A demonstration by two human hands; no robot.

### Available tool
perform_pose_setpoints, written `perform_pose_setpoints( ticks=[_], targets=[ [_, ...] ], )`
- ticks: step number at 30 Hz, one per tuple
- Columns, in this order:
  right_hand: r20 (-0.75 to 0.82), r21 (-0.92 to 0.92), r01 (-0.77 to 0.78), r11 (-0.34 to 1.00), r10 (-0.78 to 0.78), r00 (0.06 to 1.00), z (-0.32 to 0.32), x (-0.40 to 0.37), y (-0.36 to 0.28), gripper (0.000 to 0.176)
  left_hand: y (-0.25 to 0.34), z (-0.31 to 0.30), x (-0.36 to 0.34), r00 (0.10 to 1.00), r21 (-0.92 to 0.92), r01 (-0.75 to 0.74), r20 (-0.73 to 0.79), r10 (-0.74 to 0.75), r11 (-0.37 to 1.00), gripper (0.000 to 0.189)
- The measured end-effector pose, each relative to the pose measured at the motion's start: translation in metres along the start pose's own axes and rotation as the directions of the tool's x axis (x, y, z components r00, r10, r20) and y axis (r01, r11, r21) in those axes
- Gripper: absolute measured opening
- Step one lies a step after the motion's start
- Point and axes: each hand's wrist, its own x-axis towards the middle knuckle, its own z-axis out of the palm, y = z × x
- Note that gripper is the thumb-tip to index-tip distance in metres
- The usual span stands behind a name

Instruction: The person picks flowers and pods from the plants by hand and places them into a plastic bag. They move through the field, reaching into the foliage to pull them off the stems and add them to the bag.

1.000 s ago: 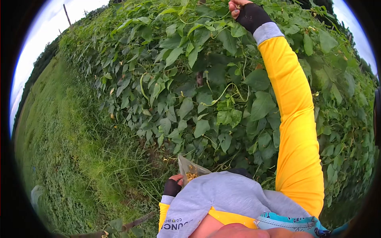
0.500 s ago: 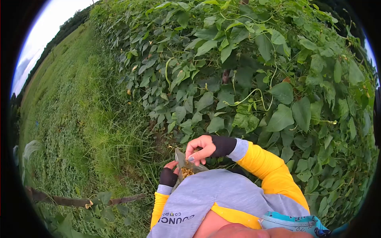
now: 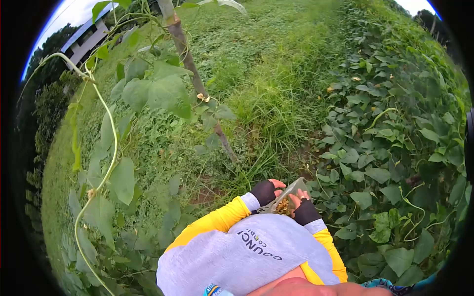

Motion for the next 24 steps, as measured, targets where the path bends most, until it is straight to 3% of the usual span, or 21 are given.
perform_pose_setpoints(
  ticks=[1, 2, 3, 5, 7, 9, 12, 13, 14, 16, 17, 19, 20, 22, 24],
  targets=[
    [0.065, 0.072, -0.001, 0.997, -0.004, 0.998, 0.006, -0.001, -0.002, 0.055, 0.001, 0.003, -0.008, 1.000, -0.002, 0.013, -0.026, -0.013, 1.000, 0.034],
    [0.270, 0.256, -0.187, 0.949, 0.115, 0.956, 0.007, 0.007, -0.005, 0.054, 0.002, 0.004, -0.018, 0.998, -0.003, 0.025, -0.050, -0.025, 1.000, 0.034],
    [0.489, 0.377, -0.392, 0.839, 0.180, 0.854, 0.007, 0.013, -0.009, 0.052, 0.004, 0.004, -0.028, 0.996, -0.032, 0.065, -0.054, -0.066, 0.997, 0.033],
    [0.746, 0.409, -0.631, 0.659, 0.157, 0.647, -0.022, 0.031, -0.024, 0.046, -0.005, 0.009, -0.046, 0.993, -0.030, 0.108, -0.052, -0.110, 0.994, 0.033],
    [0.483, 0.537, -0.338, 0.773, 0.046, 0.874, -0.002, 0.018, -0.023, 0.044, -0.015, 0.010, -0.056, 0.988, -0.019, 0.137, -0.074, -0.138, 0.990, 0.033],
    [0.235, 0.573, -0.070, 0.816, -0.082, 0.969, 0.018, 0.009, -0.022, 0.041, -0.008, 0.003, -0.068, 0.973, -0.023, 0.152, -0.170, -0.154, 0.988, 0.033],
    [0.418, 0.642, -0.203, 0.739, -0.116, 0.901, -0.008, 0.030, -0.030, 0.039, 0.009, -0.017, -0.074, 0.941, -0.052, 0.184, -0.278, -0.191, 0.982, 0.034],
    [0.396, 0.677, -0.198, 0.708, -0.124, 0.910, -0.006, 0.035, -0.031, 0.039, 0.012, -0.023, -0.074, 0.937, -0.022, 0.186, -0.298, -0.184, 0.982, 0.035],
    [0.374, 0.711, -0.192, 0.677, -0.132, 0.918, -0.004, 0.041, -0.033, 0.038, 0.015, -0.029, -0.073, 0.902, -0.124, 0.163, -0.383, -0.199, 0.979, 0.036],
    [0.268, 0.770, -0.120, 0.626, -0.146, 0.952, -0.003, 0.054, -0.038, 0.039, 0.028, -0.043, -0.072, 0.807, -0.314, 0.081, -0.536, -0.247, 0.946, 0.039],
    [0.180, 0.793, -0.052, 0.607, -0.151, 0.972, -0.012, 0.069, -0.045, 0.040, 0.042, -0.058, -0.073, 0.731, -0.300, 0.013, -0.648, -0.214, 0.954, 0.043],
    [-0.047, 0.791, 0.134, 0.597, -0.159, 0.986, -0.031, 0.107, -0.062, 0.045, 0.078, -0.099, -0.081, 0.511, -0.023, -0.072, -0.860, 0.017, 0.997, 0.049],
    [-0.129, 0.773, 0.207, 0.600, -0.170, 0.977, -0.045, 0.127, -0.072, 0.048, 0.098, -0.122, -0.088, 0.405, 0.183, -0.079, -0.892, 0.199, 0.980, 0.050],
    [-0.298, 0.720, 0.358, 0.594, -0.202, 0.933, -0.067, 0.165, -0.091, 0.058, 0.123, -0.164, -0.113, 0.243, 0.573, 0.025, -0.798, 0.551, 0.819, 0.058],
    [-0.439, 0.573, 0.501, 0.649, -0.273, 0.856, -0.118, 0.204, -0.116, 0.074, 0.160, -0.203, -0.135, 0.129, 0.812, 0.235, -0.570, 0.811, 0.534, 0.070]
  ],
)
